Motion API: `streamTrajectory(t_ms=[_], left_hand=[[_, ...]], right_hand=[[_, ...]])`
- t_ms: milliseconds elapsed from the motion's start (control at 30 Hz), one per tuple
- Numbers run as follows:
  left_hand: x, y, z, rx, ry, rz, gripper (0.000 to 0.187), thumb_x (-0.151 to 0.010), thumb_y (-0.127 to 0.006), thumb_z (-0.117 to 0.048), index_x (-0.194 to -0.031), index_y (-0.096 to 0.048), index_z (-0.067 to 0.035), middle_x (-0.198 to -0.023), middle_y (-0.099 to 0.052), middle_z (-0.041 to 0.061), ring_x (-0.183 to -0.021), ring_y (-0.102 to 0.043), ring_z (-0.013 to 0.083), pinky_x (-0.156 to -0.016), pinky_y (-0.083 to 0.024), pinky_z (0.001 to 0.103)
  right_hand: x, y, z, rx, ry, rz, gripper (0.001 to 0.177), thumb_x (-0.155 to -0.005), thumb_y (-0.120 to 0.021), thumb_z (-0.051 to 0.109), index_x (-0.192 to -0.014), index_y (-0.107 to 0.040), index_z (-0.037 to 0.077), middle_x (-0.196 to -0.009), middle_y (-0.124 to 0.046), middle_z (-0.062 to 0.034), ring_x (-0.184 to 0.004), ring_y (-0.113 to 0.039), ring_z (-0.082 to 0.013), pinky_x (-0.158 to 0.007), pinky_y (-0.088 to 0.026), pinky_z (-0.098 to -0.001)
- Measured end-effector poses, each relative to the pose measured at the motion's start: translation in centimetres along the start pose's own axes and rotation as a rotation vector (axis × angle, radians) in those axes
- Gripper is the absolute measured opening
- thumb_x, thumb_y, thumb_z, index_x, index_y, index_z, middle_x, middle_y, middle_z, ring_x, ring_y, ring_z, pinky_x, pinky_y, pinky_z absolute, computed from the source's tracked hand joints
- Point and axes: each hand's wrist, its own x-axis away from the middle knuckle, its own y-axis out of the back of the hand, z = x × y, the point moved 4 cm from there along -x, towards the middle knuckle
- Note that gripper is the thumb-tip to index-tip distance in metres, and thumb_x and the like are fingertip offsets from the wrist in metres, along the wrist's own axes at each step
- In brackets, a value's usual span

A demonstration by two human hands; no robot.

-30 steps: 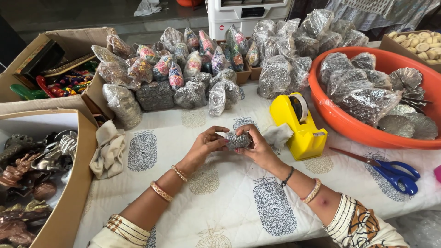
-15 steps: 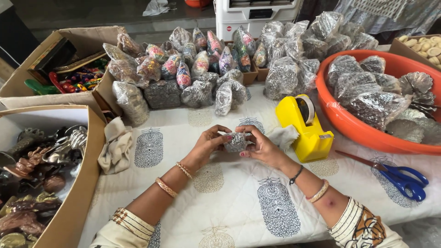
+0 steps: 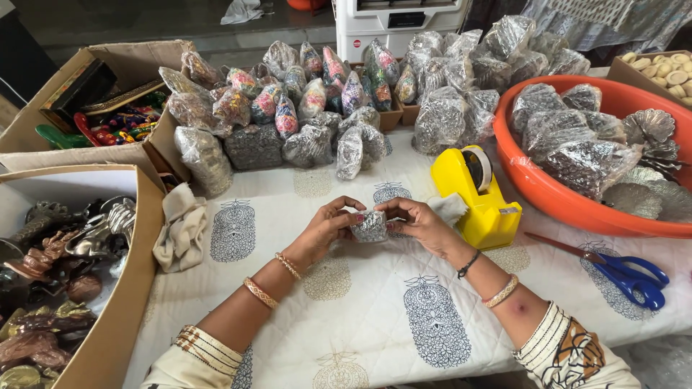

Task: Packing and taping small decorative boxes and items in bubble wrap.

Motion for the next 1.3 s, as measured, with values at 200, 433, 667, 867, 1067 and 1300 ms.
streamTrajectory(t_ms=[200, 433, 667, 867, 1067, 1300], left_hand=[[1.4, -1.2, -1.7, 0.0, 0.018, 0.103, 0.044, -0.091, -0.064, -0.02, -0.132, -0.058, -0.008, -0.105, -0.066, 0.01, -0.091, -0.067, 0.0155, -0.077, -0.059, 0.031], [1.9, -2.3, -2.0, -0.019, 0.035, 0.211, 0.058, -0.088, -0.062, -0.022, -0.144, -0.053, -0.012, -0.116, -0.064, 0.011, -0.106, -0.066, 0.0179, -0.082, -0.063, 0.035], [1.1, -1.8, -0.7, 0.054, 0.018, 0.318, 0.06, -0.087, -0.067, -0.025, -0.143, -0.053, -0.007, -0.132, -0.062, 0.019, -0.118, -0.064, 0.0274, -0.087, -0.063, 0.038], [0.9, 0.4, -2.8, -0.034, -0.033, 0.232, 0.052, -0.09, -0.066, -0.024, -0.14, -0.058, -0.009, -0.128, -0.066, 0.017, -0.113, -0.067, 0.0257, -0.083, -0.065, 0.037], [-1.1, 11.8, -3.4, -0.044, -0.018, -0.233, 0.047, -0.091, -0.063, -0.02, -0.137, -0.06, -0.01, -0.118, -0.07, 0.021, -0.091, -0.074, 0.0281, -0.073, -0.067, 0.034], [0.6, 20.3, -5.4, -0.246, 0.008, -0.67, 0.041, -0.093, -0.065, -0.019, -0.134, -0.065, -0.013, -0.109, -0.073, 0.019, -0.07, -0.073, 0.0226, -0.06, -0.063, 0.032]], right_hand=[[0.2, 0.0, 0.0, -0.041, -0.006, 0.017, 0.038, -0.094, -0.068, -0.003, -0.13, -0.064, 0.006, -0.115, -0.066, -0.0001, -0.108, -0.063, -0.0095, -0.098, -0.052, -0.0263], [-0.1, 0.1, -0.9, -0.148, -0.073, 0.025, 0.035, -0.095, -0.064, -0.003, -0.125, -0.051, 0.012, -0.114, -0.063, -0.0019, -0.11, -0.061, -0.0103, -0.094, -0.052, -0.0286], [0.1, -1.3, 0.1, -0.282, -0.111, 0.048, 0.045, -0.095, -0.06, 0.0, -0.134, -0.043, 0.014, -0.117, -0.062, -0.004, -0.11, -0.061, -0.0142, -0.095, -0.052, -0.0312], [-0.1, 0.0, -0.7, -0.226, -0.143, -0.11, 0.033, -0.099, -0.056, 0.02, -0.131, -0.047, 0.014, -0.117, -0.061, -0.0071, -0.109, -0.062, -0.017, -0.095, -0.055, -0.0359], [0.1, 0.7, -0.4, -0.127, -0.104, -0.182, 0.028, -0.105, -0.049, 0.034, -0.123, -0.05, 0.013, -0.114, -0.06, -0.0075, -0.104, -0.061, -0.0175, -0.091, -0.055, -0.0374], [-0.1, 0.5, -1.3, -0.054, -0.129, -0.185, 0.029, -0.104, -0.05, 0.034, -0.122, -0.051, 0.012, -0.112, -0.059, -0.0069, -0.101, -0.059, -0.0159, -0.088, -0.055, -0.0359]])
